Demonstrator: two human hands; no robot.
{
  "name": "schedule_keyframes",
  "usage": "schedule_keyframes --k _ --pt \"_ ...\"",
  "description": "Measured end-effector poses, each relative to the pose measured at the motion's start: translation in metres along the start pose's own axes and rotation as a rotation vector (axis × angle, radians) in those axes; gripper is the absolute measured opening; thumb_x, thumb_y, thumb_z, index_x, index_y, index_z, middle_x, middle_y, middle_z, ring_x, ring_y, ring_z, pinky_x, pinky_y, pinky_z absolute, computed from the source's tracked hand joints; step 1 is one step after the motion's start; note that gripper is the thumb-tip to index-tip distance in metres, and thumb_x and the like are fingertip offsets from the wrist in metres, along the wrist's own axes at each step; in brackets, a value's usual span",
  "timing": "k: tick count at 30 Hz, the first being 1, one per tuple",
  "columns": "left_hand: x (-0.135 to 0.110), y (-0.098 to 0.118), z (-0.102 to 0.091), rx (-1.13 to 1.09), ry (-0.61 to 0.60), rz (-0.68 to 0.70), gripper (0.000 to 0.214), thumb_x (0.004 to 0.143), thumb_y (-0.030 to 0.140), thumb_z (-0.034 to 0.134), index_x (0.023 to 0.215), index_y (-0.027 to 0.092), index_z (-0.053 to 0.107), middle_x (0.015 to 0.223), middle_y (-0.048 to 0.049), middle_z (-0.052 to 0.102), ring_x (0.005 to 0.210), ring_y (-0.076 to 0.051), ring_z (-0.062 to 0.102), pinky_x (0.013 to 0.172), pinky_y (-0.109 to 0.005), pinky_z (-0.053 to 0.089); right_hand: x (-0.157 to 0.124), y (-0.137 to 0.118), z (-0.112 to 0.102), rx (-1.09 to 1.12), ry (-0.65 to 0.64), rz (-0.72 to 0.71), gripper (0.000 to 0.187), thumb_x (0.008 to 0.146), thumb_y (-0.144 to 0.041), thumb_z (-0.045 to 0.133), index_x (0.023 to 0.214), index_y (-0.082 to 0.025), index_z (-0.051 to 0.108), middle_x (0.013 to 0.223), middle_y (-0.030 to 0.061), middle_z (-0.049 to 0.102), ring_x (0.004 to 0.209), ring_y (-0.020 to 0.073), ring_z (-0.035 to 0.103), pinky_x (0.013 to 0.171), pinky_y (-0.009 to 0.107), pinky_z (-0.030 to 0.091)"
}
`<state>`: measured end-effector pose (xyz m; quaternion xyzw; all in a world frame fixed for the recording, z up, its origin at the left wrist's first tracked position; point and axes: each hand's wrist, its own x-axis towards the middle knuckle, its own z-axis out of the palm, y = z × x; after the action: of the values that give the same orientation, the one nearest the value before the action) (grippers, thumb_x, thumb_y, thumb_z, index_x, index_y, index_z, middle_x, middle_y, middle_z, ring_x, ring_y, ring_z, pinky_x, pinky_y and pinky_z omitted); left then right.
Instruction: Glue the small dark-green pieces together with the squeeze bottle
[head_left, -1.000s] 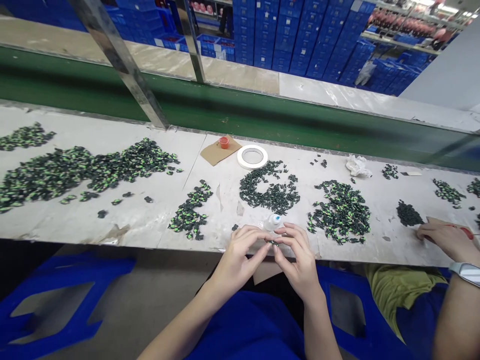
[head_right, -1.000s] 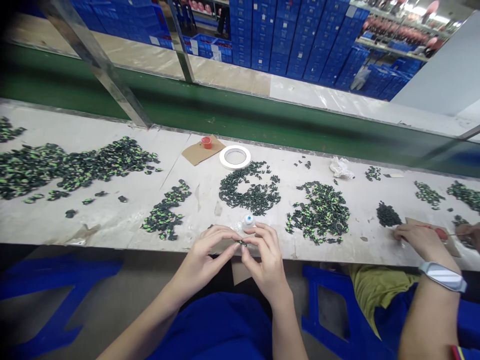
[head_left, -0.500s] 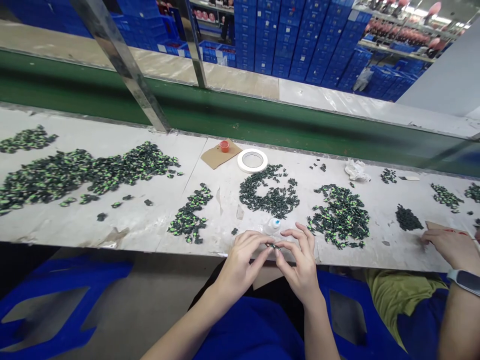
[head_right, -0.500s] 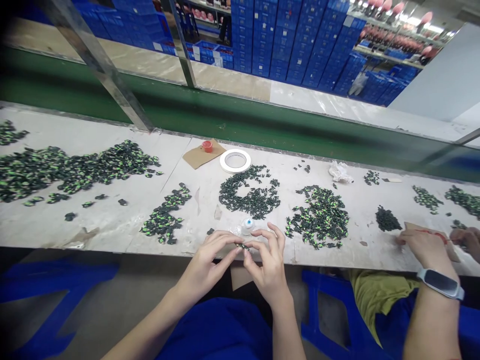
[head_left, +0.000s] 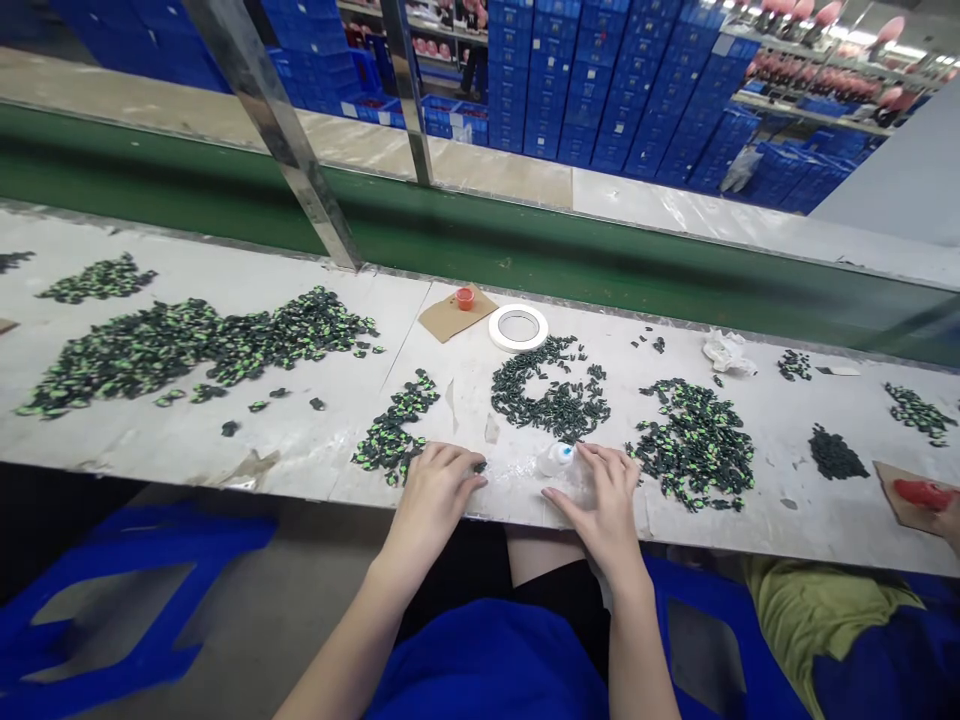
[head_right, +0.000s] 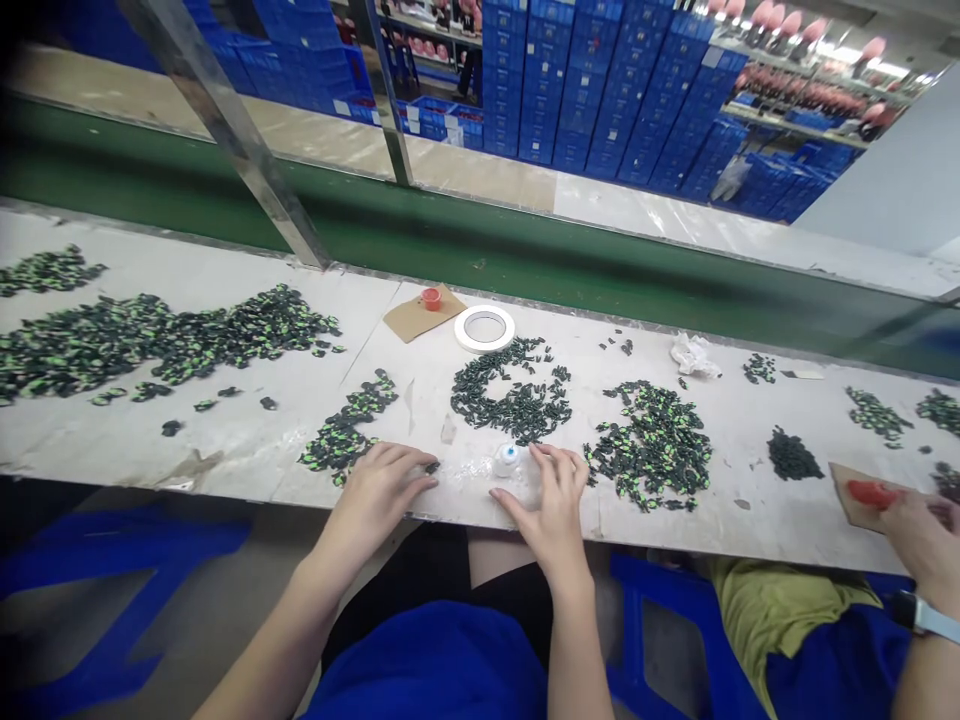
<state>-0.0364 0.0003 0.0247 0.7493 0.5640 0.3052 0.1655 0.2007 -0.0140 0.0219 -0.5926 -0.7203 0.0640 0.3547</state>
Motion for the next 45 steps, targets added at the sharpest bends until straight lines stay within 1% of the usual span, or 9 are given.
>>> schedule_keyframes --k 4,7,11,14,18,21,24,31,45 --pt "0.003 0.005 0.004 -0.048 -0.014 0.048 0.018 0.090 0.020 0.050 0.089 0.023 0.068 0.084 -0.0052 0.070 0.082 -0.024 0.058 0.072 -0.036 0.047 0.008 -0.006 0.016 0.111 0.005 0.033 0.026 0.083 -0.042 0.065 0.100 -0.023 0.059 0.108 0.0108 0.063 0.110 0.0308 0.048 0.093 0.052 0.043" --pt "0.005 0.010 0.013 -0.140 0.005 0.088 0.021 0.093 0.021 0.048 0.093 0.023 0.068 0.085 -0.0052 0.070 0.083 -0.022 0.059 0.073 -0.035 0.049 0.010 -0.009 0.016 0.303 -0.021 0.119 0.024 0.083 -0.038 0.064 0.099 -0.022 0.056 0.113 0.0110 0.065 0.116 0.0285 0.053 0.094 0.048 0.046" --pt "0.008 0.016 0.030 -0.198 0.030 0.098 0.020 0.092 0.021 0.050 0.090 0.022 0.070 0.081 -0.0057 0.067 0.084 -0.023 0.058 0.073 -0.035 0.051 0.005 -0.011 0.008 0.555 -0.019 0.318 0.026 0.078 -0.035 0.069 0.094 -0.021 0.054 0.095 0.0069 0.071 0.089 0.0219 0.068 0.079 0.035 0.054" --pt "0.008 0.016 0.035 -0.211 0.070 0.065 0.016 0.090 0.023 0.055 0.091 0.021 0.070 0.085 -0.0073 0.067 0.089 -0.024 0.058 0.077 -0.038 0.052 0.002 -0.009 0.003 0.646 0.050 0.367 0.024 0.074 -0.035 0.071 0.089 -0.020 0.060 0.079 0.0021 0.070 0.071 0.0185 0.066 0.065 0.028 0.052" --pt "0.006 0.012 0.032 -0.314 0.016 0.057 0.014 0.086 0.023 0.061 0.097 0.022 0.069 0.091 -0.0063 0.071 0.092 -0.024 0.062 0.079 -0.038 0.053 0.001 -0.005 0.003 0.756 0.211 0.437 0.024 0.073 -0.039 0.070 0.085 -0.018 0.066 0.076 0.0023 0.070 0.067 0.0182 0.063 0.060 0.027 0.050" --pt "0.006 0.012 0.032 -0.356 0.004 0.023 0.013 0.085 0.020 0.061 0.095 0.022 0.070 0.090 -0.0057 0.073 0.089 -0.022 0.066 0.078 -0.037 0.054 0.002 -0.005 0.007 0.754 0.256 0.523 0.025 0.075 -0.043 0.067 0.073 -0.017 0.065 0.065 0.0013 0.065 0.059 0.0160 0.058 0.055 0.026 0.047" --pt "0.006 0.014 0.035 -0.370 0.044 -0.035 0.013 0.084 0.020 0.062 0.093 0.022 0.070 0.089 -0.0057 0.073 0.085 -0.021 0.069 0.078 -0.036 0.055 0.004 -0.010 0.009 0.683 0.229 0.562 0.031 0.076 -0.045 0.065 0.065 -0.017 0.062 0.057 -0.0002 0.060 0.053 0.0140 0.053 0.052 0.024 0.044" --pt "0.006 0.014 0.038 -0.430 0.067 -0.082 0.011 0.081 0.020 0.065 0.092 0.020 0.070 0.089 -0.0056 0.074 0.077 -0.019 0.073 0.077 -0.034 0.058 0.008 -0.015 0.010 0.551 0.150 0.576 0.037 0.075 -0.049 0.064 0.064 -0.015 0.063 0.056 0.0000 0.059 0.055 0.0143 0.051 0.053 0.024 0.042" --pt "0.007 0.014 0.038 -0.410 0.088 -0.069 0.008 0.081 0.020 0.066 0.087 0.020 0.070 0.086 -0.0051 0.075 0.077 -0.019 0.073 0.077 -0.033 0.059 0.009 -0.017 0.011 0.546 0.113 0.582 0.036 0.076 -0.048 0.064 0.062 -0.014 0.062 0.056 -0.0012 0.055 0.056 0.0132 0.048 0.053 0.023 0.039"
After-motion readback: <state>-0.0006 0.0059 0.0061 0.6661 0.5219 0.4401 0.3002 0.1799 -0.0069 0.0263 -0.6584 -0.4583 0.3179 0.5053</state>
